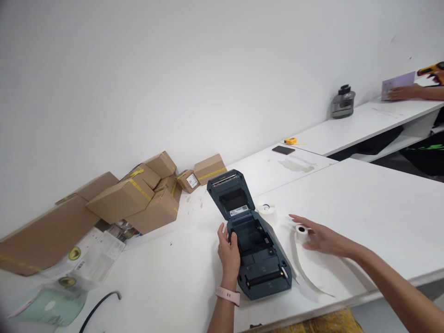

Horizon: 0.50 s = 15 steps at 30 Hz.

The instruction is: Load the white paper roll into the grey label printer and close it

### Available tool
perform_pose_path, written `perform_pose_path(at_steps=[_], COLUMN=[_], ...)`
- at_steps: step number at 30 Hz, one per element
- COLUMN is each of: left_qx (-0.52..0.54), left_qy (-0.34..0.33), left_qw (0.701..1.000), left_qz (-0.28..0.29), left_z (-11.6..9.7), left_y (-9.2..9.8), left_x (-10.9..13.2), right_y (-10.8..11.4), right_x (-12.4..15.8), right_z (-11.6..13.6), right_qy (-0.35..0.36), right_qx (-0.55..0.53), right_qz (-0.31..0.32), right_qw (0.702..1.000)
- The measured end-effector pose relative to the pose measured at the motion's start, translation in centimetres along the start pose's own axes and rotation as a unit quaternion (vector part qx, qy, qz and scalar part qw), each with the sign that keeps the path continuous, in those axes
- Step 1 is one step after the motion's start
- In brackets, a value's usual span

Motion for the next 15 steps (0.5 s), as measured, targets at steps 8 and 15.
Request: perform_pose_path(at_steps=[8, 15], left_qx=[-0.022, -0.042], left_qy=[-0.021, -0.039], left_qw=[1.0, 0.998], left_qz=[-0.003, -0.016], left_z=[-0.3, -0.7], left_y=[0.0, 0.3], left_x=[-0.2, -0.2], right_y=[1.6, -4.2], right_x=[-6.7, -12.3], right_z=[2.5, 4.7], right_qy=[-0.032, -0.016], right_qx=[0.037, 0.046], right_qz=[-0.016, 0.032], right_qw=[0.999, 0.998])
Point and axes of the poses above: each hand's wrist, its own x-axis away from the middle knuckle, its own y-axis out of the back of the hand, z = x × y, the point moved 8 cm from there along -x, towards the middle knuckle, and after that the axes turned 7 degrees about -z, right-handed, at the moved point
